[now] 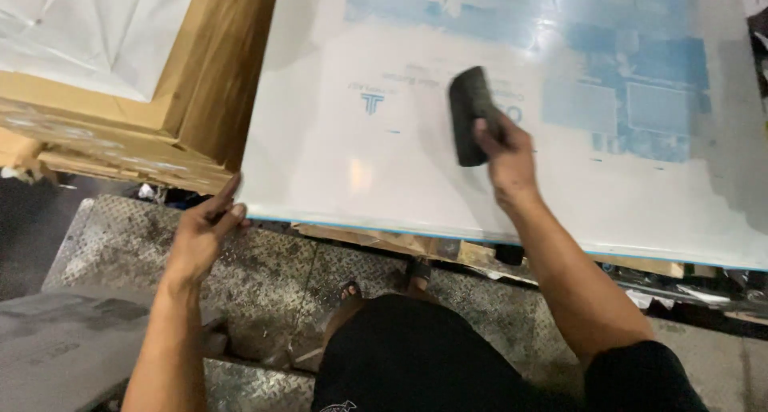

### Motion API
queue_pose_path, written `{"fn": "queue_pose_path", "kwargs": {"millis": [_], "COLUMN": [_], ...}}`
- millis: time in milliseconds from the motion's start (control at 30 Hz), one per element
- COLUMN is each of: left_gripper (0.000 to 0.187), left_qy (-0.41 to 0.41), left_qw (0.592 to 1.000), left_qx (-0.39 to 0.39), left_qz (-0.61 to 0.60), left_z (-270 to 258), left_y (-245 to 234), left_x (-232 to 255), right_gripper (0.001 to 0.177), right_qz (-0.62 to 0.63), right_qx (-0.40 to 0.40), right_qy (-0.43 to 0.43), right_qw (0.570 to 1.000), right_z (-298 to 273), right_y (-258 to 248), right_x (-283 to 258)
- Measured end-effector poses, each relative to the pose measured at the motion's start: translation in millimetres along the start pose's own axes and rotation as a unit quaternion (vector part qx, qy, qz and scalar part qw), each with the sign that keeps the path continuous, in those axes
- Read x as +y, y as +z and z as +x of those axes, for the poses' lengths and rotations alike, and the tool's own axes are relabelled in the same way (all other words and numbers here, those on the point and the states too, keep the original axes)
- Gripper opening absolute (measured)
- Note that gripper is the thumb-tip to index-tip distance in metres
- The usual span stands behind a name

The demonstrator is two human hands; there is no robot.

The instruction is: The recorder uses a sponge and liquid to clean and wipe down a large industrial printing plate.

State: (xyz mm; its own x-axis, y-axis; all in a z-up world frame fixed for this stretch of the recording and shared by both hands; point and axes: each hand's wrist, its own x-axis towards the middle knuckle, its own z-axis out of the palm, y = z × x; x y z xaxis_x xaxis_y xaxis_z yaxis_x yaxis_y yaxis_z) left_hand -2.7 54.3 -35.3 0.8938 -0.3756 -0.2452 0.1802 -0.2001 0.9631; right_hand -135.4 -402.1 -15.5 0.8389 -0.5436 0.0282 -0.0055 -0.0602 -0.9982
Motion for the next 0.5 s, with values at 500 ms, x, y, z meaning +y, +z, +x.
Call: {"fn": "queue_pose_path", "kwargs": {"millis": [500], "left_gripper": [0.043], "left_qy": [-0.106], "left_qw": [0.958], "left_qx": [0.041], "left_qz": [0.262], "left_z": [24.2], "left_y": [-86.9], "left_x": [4.1], "right_gripper": [0.025], "right_qz": [-0.094], "right_qx": [0.396], "right_qy": [-0.063], "right_qw": [0.911], "right_z": [-119.9], "right_y": [-360.2], "right_x": [38.0]}}
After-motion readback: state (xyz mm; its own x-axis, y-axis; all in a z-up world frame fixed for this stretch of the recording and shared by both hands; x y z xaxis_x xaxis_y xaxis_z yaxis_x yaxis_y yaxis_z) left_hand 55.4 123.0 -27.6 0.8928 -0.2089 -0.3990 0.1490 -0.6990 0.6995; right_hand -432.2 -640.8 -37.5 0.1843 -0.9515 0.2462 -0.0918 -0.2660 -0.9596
